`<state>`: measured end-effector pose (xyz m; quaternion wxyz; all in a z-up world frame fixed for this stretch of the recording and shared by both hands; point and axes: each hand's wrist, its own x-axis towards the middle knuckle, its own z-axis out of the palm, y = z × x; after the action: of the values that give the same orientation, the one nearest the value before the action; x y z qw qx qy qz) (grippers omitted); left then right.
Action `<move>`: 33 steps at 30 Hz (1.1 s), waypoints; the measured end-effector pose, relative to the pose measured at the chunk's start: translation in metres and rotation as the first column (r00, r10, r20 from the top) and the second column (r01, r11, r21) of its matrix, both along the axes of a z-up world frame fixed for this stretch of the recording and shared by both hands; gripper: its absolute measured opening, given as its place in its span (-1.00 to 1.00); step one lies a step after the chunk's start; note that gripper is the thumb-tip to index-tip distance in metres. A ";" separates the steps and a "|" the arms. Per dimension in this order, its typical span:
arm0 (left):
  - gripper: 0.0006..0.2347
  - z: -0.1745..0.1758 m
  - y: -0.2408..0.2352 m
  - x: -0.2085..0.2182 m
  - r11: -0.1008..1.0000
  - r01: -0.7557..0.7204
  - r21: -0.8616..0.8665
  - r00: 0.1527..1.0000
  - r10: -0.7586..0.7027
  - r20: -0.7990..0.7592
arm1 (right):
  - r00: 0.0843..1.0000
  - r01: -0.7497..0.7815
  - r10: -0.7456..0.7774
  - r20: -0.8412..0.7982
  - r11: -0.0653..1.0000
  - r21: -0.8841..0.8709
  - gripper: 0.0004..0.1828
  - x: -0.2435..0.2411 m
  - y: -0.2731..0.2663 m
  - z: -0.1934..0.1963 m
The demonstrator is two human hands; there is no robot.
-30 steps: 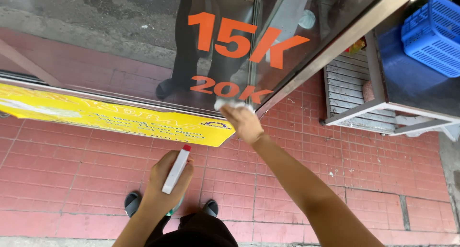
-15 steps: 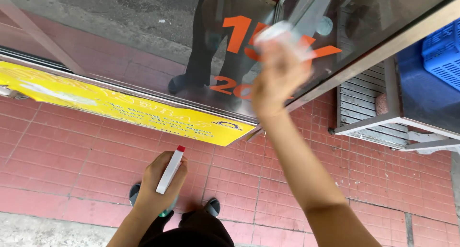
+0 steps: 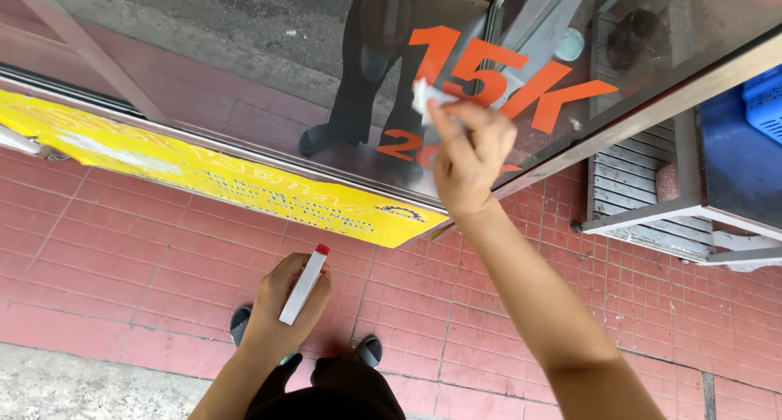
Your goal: The recorder uses a spray cleaner and paper towels to wipe down and clean the glass surfaces of a display case.
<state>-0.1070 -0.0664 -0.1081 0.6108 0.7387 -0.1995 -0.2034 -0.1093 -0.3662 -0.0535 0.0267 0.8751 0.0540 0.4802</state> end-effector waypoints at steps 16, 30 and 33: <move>-0.88 -0.024 -0.005 0.006 1.000 -0.022 -0.003 1.000 0.022 0.014 | 0.923 0.254 -0.020 -0.383 0.780 0.571 -0.59 -0.113 0.005 -0.107; -0.81 0.042 -0.046 0.014 0.967 0.079 -0.243 0.996 -0.084 -0.008 | 0.967 0.037 0.253 0.039 -0.291 0.956 -0.71 -0.088 0.101 -0.028; -0.84 0.045 -0.046 0.012 0.955 0.106 -0.278 0.994 -0.102 0.029 | 0.959 -0.010 0.260 0.115 -0.371 0.929 -0.72 -0.092 0.100 -0.020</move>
<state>-0.0952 -0.1120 -0.0630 0.6959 0.6351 -0.2692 -0.1998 -0.2018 -0.2660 -0.0733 -0.7644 0.5382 -0.2546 0.2475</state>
